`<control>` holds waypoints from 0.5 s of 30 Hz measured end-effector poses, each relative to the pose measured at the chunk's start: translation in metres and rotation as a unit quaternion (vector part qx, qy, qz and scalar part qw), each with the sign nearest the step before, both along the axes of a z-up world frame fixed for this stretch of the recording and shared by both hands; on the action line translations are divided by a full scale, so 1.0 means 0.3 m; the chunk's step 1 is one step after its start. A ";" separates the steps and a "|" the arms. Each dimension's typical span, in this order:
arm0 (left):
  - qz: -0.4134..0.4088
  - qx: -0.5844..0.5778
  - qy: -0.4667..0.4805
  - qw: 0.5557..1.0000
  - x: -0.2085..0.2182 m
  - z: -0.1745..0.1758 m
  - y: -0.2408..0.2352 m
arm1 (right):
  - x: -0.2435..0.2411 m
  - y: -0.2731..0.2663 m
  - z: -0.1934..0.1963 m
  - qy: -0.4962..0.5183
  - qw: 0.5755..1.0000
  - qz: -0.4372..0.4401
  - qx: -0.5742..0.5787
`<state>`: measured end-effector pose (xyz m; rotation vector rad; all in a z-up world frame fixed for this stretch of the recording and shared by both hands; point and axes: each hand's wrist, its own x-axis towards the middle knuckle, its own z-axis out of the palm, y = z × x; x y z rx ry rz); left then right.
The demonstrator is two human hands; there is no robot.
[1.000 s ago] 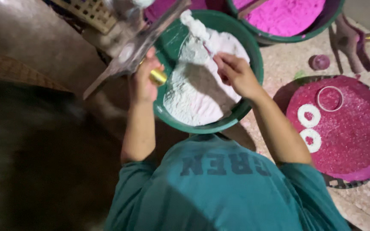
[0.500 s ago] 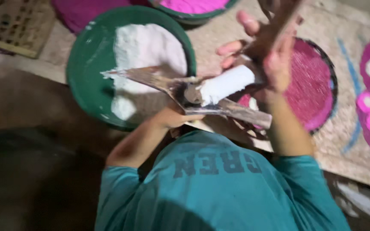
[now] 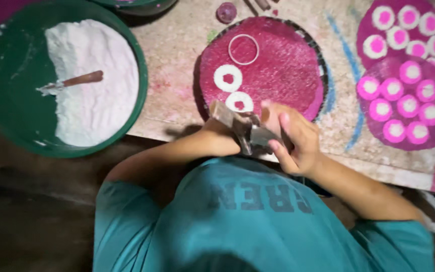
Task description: The person scoops pink and white dough into a handheld press, compresses it, and releases ring-shaped pieces onto a tray. The process is repeated continuously to form multiple identical dough rings.
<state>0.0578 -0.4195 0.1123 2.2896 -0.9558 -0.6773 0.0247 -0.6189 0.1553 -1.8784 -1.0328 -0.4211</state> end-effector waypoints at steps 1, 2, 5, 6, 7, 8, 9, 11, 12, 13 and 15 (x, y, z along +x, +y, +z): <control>-0.001 0.001 -0.003 1.000 0.011 0.013 -0.023 | -0.014 -0.041 -0.014 0.042 0.999 -0.011 0.010; -0.002 0.006 0.001 1.000 0.026 0.025 -0.037 | -0.030 -0.092 -0.028 0.084 0.996 -0.023 0.020; -0.003 -0.061 0.042 0.997 0.107 0.046 -0.038 | 0.010 -0.270 -0.091 0.350 0.928 0.111 0.067; -0.004 -0.099 0.024 0.995 0.138 0.034 -0.037 | 0.036 -0.330 -0.126 0.454 0.868 0.183 0.082; -0.007 -0.138 0.015 0.990 0.152 -0.001 -0.039 | 0.022 -0.366 -0.188 0.521 0.826 0.193 0.090; -0.011 -0.176 0.006 0.984 0.172 -0.050 -0.036 | -0.003 -0.386 -0.262 0.585 0.780 0.202 0.097; -0.016 -0.214 -0.006 0.977 0.211 -0.107 -0.030 | -0.028 -0.403 -0.330 0.642 0.730 0.210 0.105; -0.031 -0.122 0.201 0.971 0.375 -0.240 0.009 | -0.090 -0.425 -0.439 0.610 0.772 0.099 0.150; -0.021 -0.268 0.209 0.940 0.469 -0.317 0.047 | -0.118 -0.431 -0.476 0.590 0.788 0.043 0.172; -0.013 -0.408 0.209 0.889 0.581 -0.392 0.092 | -0.135 -0.433 -0.503 0.571 0.800 0.012 0.185; 0.331 -0.230 -0.107 0.909 0.698 -0.586 0.155 | -0.158 -0.423 -0.526 0.533 0.817 -0.051 0.214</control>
